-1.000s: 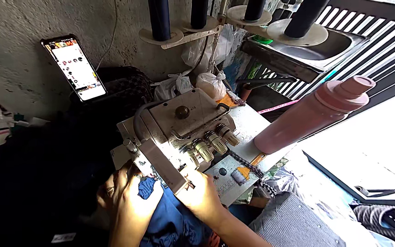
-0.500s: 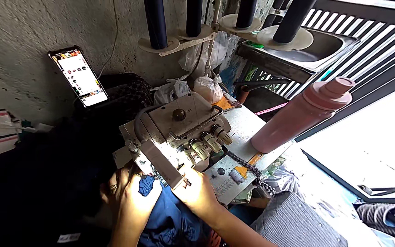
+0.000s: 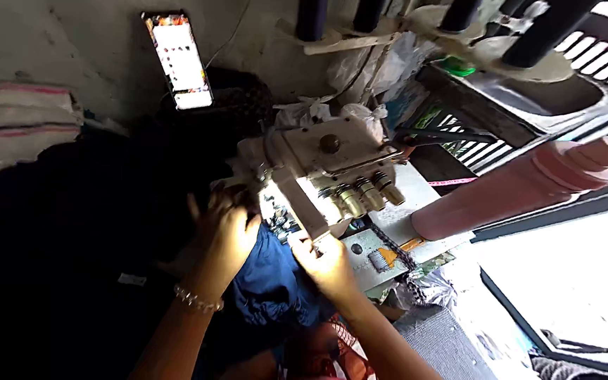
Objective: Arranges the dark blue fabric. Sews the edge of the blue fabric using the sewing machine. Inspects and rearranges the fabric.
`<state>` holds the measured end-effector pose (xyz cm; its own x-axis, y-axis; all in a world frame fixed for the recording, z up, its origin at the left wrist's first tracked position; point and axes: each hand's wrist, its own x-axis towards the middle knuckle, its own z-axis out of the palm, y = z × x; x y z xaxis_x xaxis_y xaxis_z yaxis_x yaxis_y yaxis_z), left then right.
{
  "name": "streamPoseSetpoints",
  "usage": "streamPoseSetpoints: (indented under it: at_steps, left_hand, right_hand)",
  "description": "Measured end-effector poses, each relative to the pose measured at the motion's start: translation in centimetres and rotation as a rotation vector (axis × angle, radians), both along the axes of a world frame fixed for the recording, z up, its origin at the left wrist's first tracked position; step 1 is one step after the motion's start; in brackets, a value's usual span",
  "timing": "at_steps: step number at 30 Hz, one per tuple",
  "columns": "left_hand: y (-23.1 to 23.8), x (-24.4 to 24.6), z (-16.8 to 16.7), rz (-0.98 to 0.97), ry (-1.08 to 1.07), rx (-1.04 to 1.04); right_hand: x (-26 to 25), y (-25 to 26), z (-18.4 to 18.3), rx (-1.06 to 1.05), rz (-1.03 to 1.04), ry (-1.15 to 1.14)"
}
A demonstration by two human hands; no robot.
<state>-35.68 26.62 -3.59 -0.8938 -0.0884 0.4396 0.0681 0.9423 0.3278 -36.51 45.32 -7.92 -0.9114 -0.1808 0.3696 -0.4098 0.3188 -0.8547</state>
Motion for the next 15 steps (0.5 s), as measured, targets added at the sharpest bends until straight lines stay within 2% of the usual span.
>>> streamPoseSetpoints:
  at_steps: [3,7,15]
  left_hand:
    - [0.1,0.7,0.1,0.062,-0.033,-0.094]
    - [0.3,2.6,-0.4,0.166,0.091,-0.025]
    - [3.5,5.6,-0.9,0.115,0.216,-0.072]
  right_hand:
    - [0.0,0.7,0.0,0.092,0.004,0.088]
    - [0.2,1.6,0.9,0.161,-0.034,0.312]
    - [-0.5,-1.2,1.2,0.277,0.107,0.555]
